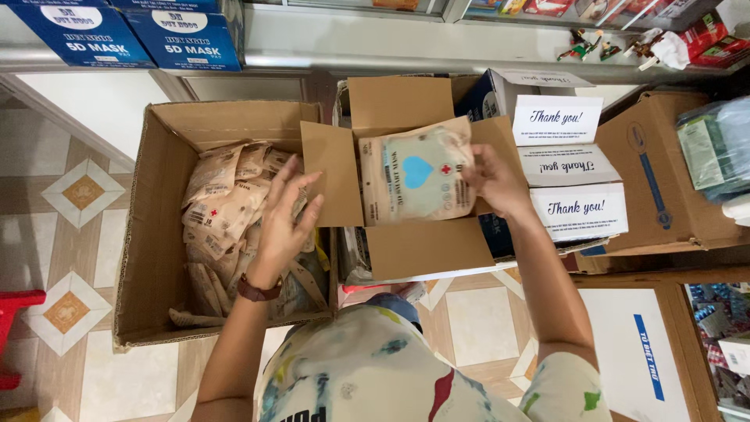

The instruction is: The person transfers individually packaged face masks from a large open cardboard box into smaller white boxes labeled 'Thank you!'. They handle the masks one by one, placing them into the smaller boxes, and then stack the filled boxes on a nearby shelf.

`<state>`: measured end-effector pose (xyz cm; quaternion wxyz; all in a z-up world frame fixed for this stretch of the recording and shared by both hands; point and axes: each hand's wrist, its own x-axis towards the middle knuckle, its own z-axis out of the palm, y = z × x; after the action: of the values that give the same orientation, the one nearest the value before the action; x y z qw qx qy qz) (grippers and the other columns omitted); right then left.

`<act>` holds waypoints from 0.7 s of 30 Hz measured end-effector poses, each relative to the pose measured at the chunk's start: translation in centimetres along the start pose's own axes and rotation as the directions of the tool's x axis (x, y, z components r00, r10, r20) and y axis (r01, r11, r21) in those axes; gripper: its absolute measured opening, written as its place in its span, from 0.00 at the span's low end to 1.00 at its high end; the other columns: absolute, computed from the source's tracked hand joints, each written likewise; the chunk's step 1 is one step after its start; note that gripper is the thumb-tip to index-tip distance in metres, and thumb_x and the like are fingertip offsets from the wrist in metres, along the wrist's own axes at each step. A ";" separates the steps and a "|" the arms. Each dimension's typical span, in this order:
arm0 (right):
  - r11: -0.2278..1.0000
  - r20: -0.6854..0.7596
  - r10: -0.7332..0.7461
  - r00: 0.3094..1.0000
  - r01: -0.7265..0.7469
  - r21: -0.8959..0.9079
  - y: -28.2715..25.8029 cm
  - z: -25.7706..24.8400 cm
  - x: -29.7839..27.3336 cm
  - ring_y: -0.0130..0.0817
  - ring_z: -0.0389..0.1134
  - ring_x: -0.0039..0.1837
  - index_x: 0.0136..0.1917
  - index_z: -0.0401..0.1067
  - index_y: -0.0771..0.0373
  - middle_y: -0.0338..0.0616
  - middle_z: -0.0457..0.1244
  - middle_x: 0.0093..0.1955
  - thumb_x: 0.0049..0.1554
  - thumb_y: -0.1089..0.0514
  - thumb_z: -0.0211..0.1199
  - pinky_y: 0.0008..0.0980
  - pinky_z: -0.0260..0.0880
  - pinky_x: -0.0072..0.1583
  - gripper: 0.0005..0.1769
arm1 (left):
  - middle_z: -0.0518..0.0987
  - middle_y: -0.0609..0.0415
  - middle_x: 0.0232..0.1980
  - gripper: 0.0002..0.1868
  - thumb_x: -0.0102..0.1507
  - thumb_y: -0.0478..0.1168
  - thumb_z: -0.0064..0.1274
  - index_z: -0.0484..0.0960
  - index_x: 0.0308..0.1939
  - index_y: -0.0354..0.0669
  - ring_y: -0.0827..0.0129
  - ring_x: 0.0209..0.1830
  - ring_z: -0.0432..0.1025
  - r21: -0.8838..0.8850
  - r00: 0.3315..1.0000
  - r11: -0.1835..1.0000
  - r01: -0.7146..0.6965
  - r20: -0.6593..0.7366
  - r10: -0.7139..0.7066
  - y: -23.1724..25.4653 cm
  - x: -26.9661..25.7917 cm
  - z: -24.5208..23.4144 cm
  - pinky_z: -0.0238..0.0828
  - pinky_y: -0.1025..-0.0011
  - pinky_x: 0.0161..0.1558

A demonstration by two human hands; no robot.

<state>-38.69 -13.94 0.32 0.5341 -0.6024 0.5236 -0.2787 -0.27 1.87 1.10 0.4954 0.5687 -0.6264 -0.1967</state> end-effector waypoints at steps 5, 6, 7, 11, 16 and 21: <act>0.994 0.124 0.071 0.990 -0.060 -0.091 0.9 1.7 2.8 0.31 0.69 0.54 0.69 0.58 0.61 0.49 0.66 0.54 0.62 0.65 0.58 0.32 0.75 0.51 0.22 | 0.67 0.42 0.76 0.15 0.69 0.41 0.54 0.80 0.60 0.46 0.49 0.75 0.66 -0.034 1.000 0.999 0.006 0.021 -0.005 0.3 0.1 0.0 0.66 0.56 0.69; 0.987 0.116 0.119 0.986 -0.106 -0.117 0.7 2.1 3.0 0.32 0.69 0.54 0.70 0.58 0.60 0.49 0.66 0.53 0.62 0.65 0.58 0.33 0.75 0.51 0.24 | 0.67 0.41 0.76 0.14 0.69 0.40 0.55 0.81 0.59 0.46 0.49 0.74 0.66 -0.038 1.000 0.999 -0.018 0.009 0.018 0.3 0.0 0.1 0.66 0.56 0.69; 0.986 0.130 0.127 0.983 -0.110 -0.129 0.3 2.2 3.1 0.33 0.70 0.54 0.69 0.57 0.60 0.49 0.67 0.53 0.61 0.66 0.57 0.34 0.76 0.51 0.24 | 0.67 0.41 0.76 0.14 0.69 0.40 0.55 0.81 0.59 0.46 0.48 0.74 0.66 -0.036 1.000 0.999 -0.016 0.006 0.016 0.3 0.0 0.1 0.66 0.56 0.69; 0.954 0.119 0.178 0.977 -0.141 -0.266 -2.5 3.3 2.1 0.38 0.72 0.52 0.69 0.55 0.60 0.52 0.68 0.52 0.59 0.66 0.57 0.39 0.78 0.49 0.26 | 0.68 0.41 0.75 0.13 0.70 0.39 0.55 0.81 0.58 0.47 0.48 0.74 0.67 -0.033 0.999 0.999 -0.035 -0.008 0.034 -0.1 -0.2 0.3 0.67 0.57 0.69; 0.647 0.036 0.193 0.981 -0.100 -0.756 -4.5 5.3 0.9 0.56 0.74 0.50 0.70 0.55 0.66 0.63 0.69 0.50 0.61 0.58 0.60 0.46 0.76 0.50 0.27 | 0.68 0.40 0.75 0.12 0.69 0.38 0.55 0.82 0.57 0.47 0.47 0.72 0.68 -0.053 1.000 0.998 -0.016 -0.012 0.016 -0.4 -0.4 0.7 0.70 0.57 0.65; 0.383 0.044 0.137 0.990 -0.011 -0.924 -0.9 6.1 2.7 0.66 0.70 0.53 0.76 0.44 0.74 0.73 0.67 0.48 0.53 0.58 0.66 0.53 0.72 0.54 0.47 | 0.69 0.40 0.75 0.12 0.69 0.36 0.56 0.82 0.56 0.45 0.47 0.72 0.69 -0.040 0.998 0.998 -0.056 -0.028 0.054 -0.6 -0.6 0.8 0.71 0.57 0.65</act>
<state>-32.14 -14.40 -1.09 0.1514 -0.7879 0.5854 0.1167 -0.77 1.96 0.05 0.5203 0.5437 -0.6311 -0.1880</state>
